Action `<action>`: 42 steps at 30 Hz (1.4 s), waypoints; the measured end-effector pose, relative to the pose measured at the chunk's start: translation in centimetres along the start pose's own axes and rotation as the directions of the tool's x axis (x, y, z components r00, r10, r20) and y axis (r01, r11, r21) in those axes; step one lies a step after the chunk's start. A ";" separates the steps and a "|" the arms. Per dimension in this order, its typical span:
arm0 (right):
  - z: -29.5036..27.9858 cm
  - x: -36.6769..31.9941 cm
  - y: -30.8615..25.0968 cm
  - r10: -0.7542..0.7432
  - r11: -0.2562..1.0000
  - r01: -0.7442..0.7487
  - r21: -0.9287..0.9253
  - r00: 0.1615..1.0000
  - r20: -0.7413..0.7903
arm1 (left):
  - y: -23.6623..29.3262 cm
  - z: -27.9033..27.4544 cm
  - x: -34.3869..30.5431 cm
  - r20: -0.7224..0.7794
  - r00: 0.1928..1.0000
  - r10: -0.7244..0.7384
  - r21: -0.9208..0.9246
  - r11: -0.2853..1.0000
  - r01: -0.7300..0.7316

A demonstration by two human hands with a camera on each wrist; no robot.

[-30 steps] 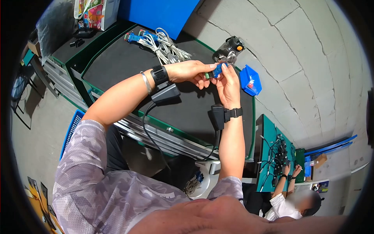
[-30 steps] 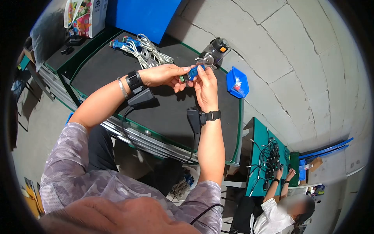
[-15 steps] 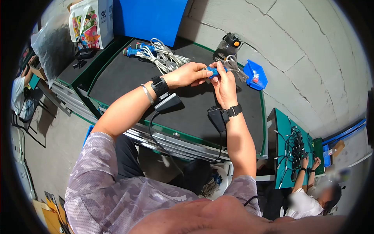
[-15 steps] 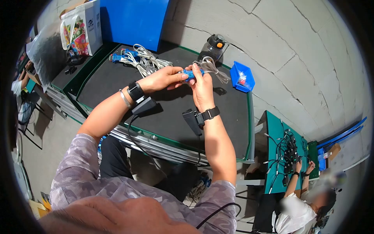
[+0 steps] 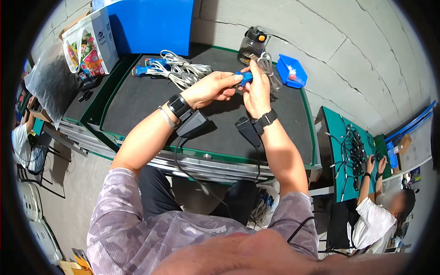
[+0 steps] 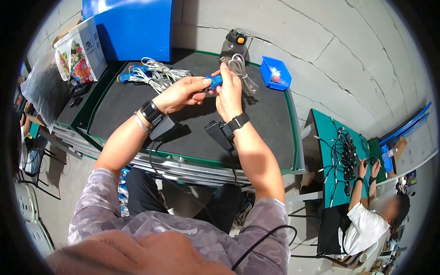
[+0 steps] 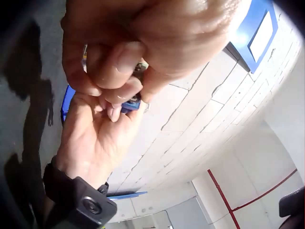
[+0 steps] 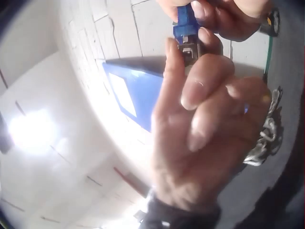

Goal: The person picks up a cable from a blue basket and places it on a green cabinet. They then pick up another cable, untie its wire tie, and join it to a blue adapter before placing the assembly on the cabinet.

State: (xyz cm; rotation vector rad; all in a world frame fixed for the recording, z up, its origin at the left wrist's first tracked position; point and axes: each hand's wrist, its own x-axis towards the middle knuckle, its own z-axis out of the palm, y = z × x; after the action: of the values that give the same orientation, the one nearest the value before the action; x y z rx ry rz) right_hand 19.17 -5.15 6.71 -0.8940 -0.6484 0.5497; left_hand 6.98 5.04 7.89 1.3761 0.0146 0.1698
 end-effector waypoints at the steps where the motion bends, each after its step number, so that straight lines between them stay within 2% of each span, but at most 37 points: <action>1: 0.4 -0.2 -0.1 -0.024 0.998 0.023 -0.056 1.000 -0.017 | 0.0 -0.3 0.2 0.016 1.000 -0.010 0.011 1.000 0.010; 2: 0.3 -0.1 0.0 -0.023 0.998 0.022 -0.053 0.999 -0.026 | -0.1 -0.3 0.2 0.022 1.000 -0.019 0.011 1.000 0.019; 4: 0.1 0.4 0.0 -0.160 0.972 0.150 -0.179 0.986 -0.038 | -0.3 0.0 0.3 -0.078 0.997 -0.015 0.133 0.991 0.025; 5: -0.1 0.3 -0.2 -0.078 0.988 0.075 -0.133 0.997 -0.018 | -0.6 0.0 0.5 -0.043 0.999 0.018 0.093 0.996 -0.014; 6: -0.3 0.3 -0.6 -0.075 0.988 0.071 -0.137 0.997 -0.022 | -0.6 -0.2 0.4 -0.041 0.999 0.014 0.087 0.996 -0.011; 8: -1.1 1.3 -1.6 0.007 0.997 0.018 0.076 0.949 -0.316 | -0.1 -0.7 -0.2 0.136 0.990 -0.022 0.035 0.999 0.017; 9: -2.6 2.3 -2.5 0.032 0.990 0.022 0.141 0.928 -0.372 | 0.4 -0.6 -0.7 0.132 0.991 -0.034 0.061 0.998 0.026; 10: -6.0 4.4 -2.3 0.076 0.942 0.031 0.335 0.950 -0.302 | 0.4 -0.6 -0.7 0.139 0.990 -0.035 0.065 0.998 0.026; 12: -6.9 4.9 -3.1 0.186 0.849 -0.053 0.525 0.961 -0.204 | 0.1 -0.6 -0.2 0.002 0.997 0.079 -0.014 0.997 -0.079; 13: -6.2 4.6 -3.4 0.224 0.789 -0.097 0.607 0.965 -0.137 | 0.0 -0.7 -0.1 -0.046 0.995 0.091 -0.023 0.995 -0.093; 15: -4.8 3.9 -3.5 0.292 0.668 -0.217 0.712 0.956 0.018 | -0.3 -0.9 0.2 -0.046 0.992 0.118 -0.038 0.992 -0.119; 18: -3.8 3.3 -2.8 0.305 0.635 -0.303 0.711 0.943 0.129 | -0.6 -1.2 0.3 -0.027 0.990 0.138 -0.048 0.989 -0.139; 20: -3.3 2.9 -2.4 0.317 0.638 -0.315 0.703 0.939 0.133 | -0.7 -0.8 0.1 0.042 0.977 0.209 -0.064 0.977 -0.206; 24: -2.4 2.3 -2.1 0.349 0.634 -0.379 0.674 0.918 0.187 | -0.5 -0.3 -0.1 0.061 0.979 0.195 -0.057 0.980 -0.192; 27: -2.4 2.1 -1.5 0.303 0.753 -0.367 0.547 0.930 0.206 | -0.4 -0.4 -0.1 0.174 0.965 0.195 0.063 0.976 -0.209; 30: -2.3 2.1 -1.3 0.297 0.763 -0.384 0.521 0.923 0.245 | -0.9 -0.6 0.2 0.241 0.949 0.203 0.113 0.965 -0.235; 34: -2.0 1.7 -1.3 0.304 0.787 -0.384 0.482 0.922 0.239 | -0.8 -0.5 0.2 0.237 0.951 0.199 0.170 0.955 -0.242; 36: -1.8 1.4 -1.1 0.286 0.862 -0.347 0.369 0.935 0.211 | -0.6 -0.4 0.1 0.236 0.950 0.206 0.174 0.953 -0.250; 37: -1.1 1.1 -1.3 0.287 0.862 -0.348 0.369 0.934 0.212 | -0.5 -0.4 0.0 0.235 0.948 0.213 0.179 0.950 -0.258; 39: 0.7 0.3 -2.1 0.332 0.918 -0.322 0.233 0.943 -0.002 | -0.7 -0.5 0.1 0.237 0.947 0.217 0.192 0.945 -0.265; 40: 0.6 0.3 -2.0 0.332 0.917 -0.323 0.234 0.943 -0.001 | -0.8 -0.6 0.2 0.241 0.945 0.220 0.205 0.940 -0.271; 42: -0.2 0.4 -1.6 0.313 0.929 -0.333 0.159 0.940 0.137 | -0.9 -0.7 0.2 0.248 0.943 0.223 0.206 0.939 -0.277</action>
State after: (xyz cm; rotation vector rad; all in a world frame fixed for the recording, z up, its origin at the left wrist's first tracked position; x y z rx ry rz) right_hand 19.80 -5.82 8.08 -0.8071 -0.5414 0.9463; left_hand 7.25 5.55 6.87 1.6290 -0.3401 0.2332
